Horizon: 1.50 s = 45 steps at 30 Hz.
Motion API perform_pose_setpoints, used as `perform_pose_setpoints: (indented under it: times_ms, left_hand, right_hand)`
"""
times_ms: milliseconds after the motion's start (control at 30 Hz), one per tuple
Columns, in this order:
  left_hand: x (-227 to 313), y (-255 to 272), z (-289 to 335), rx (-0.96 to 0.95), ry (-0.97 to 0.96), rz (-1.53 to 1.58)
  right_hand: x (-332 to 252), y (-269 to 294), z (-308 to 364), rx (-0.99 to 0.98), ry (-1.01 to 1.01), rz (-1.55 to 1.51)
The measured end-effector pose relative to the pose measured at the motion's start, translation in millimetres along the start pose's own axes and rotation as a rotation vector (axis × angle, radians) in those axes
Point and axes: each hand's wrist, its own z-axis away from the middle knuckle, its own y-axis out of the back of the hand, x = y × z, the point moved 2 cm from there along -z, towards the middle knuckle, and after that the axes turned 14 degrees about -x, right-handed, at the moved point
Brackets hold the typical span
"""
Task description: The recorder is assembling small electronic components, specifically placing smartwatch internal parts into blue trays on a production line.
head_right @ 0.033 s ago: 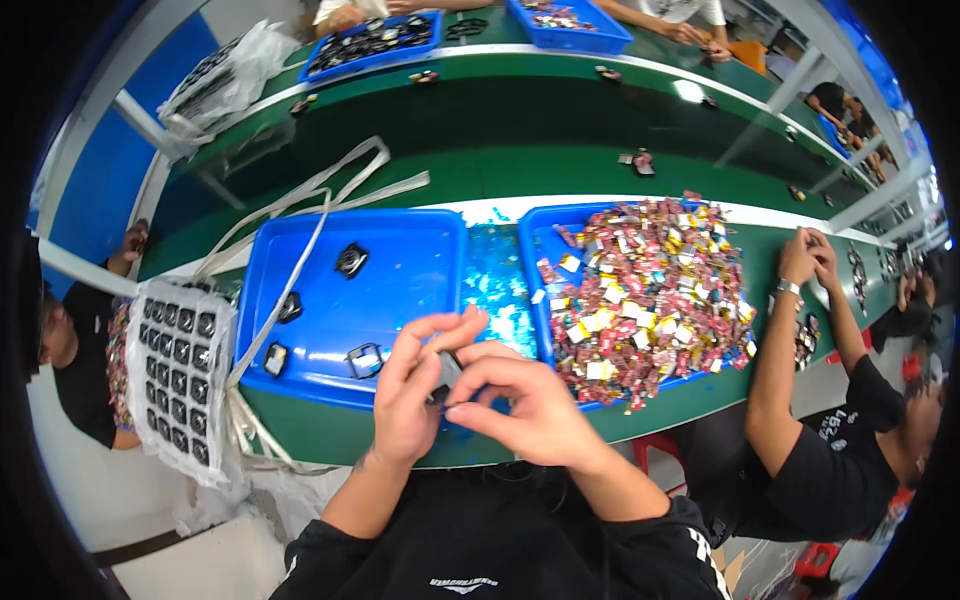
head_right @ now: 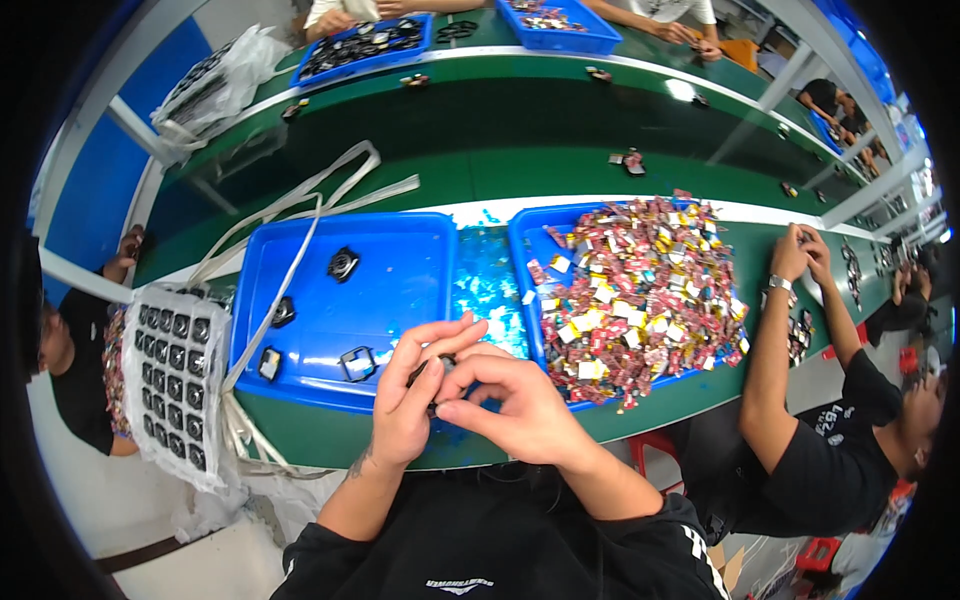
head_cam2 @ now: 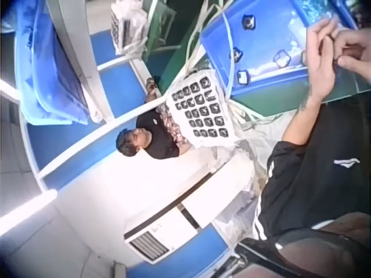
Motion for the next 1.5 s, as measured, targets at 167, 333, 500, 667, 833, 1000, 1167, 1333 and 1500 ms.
perform_pose_setpoints:
  times_ms: [167,333,500,667,833,1000,1167,1333,1500]
  left_hand:
    - [2.4,7.6,-4.7,-0.086,-0.03,0.233]
    - [-1.0,11.3,12.7,-0.144,-0.154,0.034]
    - [-1.9,8.9,16.6,0.192,-0.07,0.181]
    - [1.6,15.3,15.1,0.423,-0.037,0.404]
    - [-3.8,5.9,13.2,0.434,-0.005,0.4]
    - [-3.7,-4.4,19.3,0.26,0.014,0.305]
    - [-5.2,-1.6,23.1,0.233,0.009,0.274]
    - [-9.7,-4.0,22.7,0.248,0.019,0.37]
    - [-12.7,-1.4,22.9,0.273,0.036,0.369]
  right_hand:
    - [13.1,10.6,3.3,-0.002,-0.089,-0.14]
    - [16.0,-1.1,-3.0,0.124,0.049,-0.506]
    - [24.1,-3.8,-6.2,0.045,0.046,-0.525]
    - [16.1,2.0,3.0,0.229,0.041,0.056]
    - [-2.0,7.4,4.4,0.211,0.035,0.366]
    - [-18.0,-6.4,-12.3,0.206,0.064,0.621]
    - [-24.0,-9.4,-14.1,0.291,0.022,0.758]
    - [-22.6,-8.6,-13.4,0.27,0.03,0.828]
    - [-26.9,-9.2,-17.6,0.253,0.051,0.924]
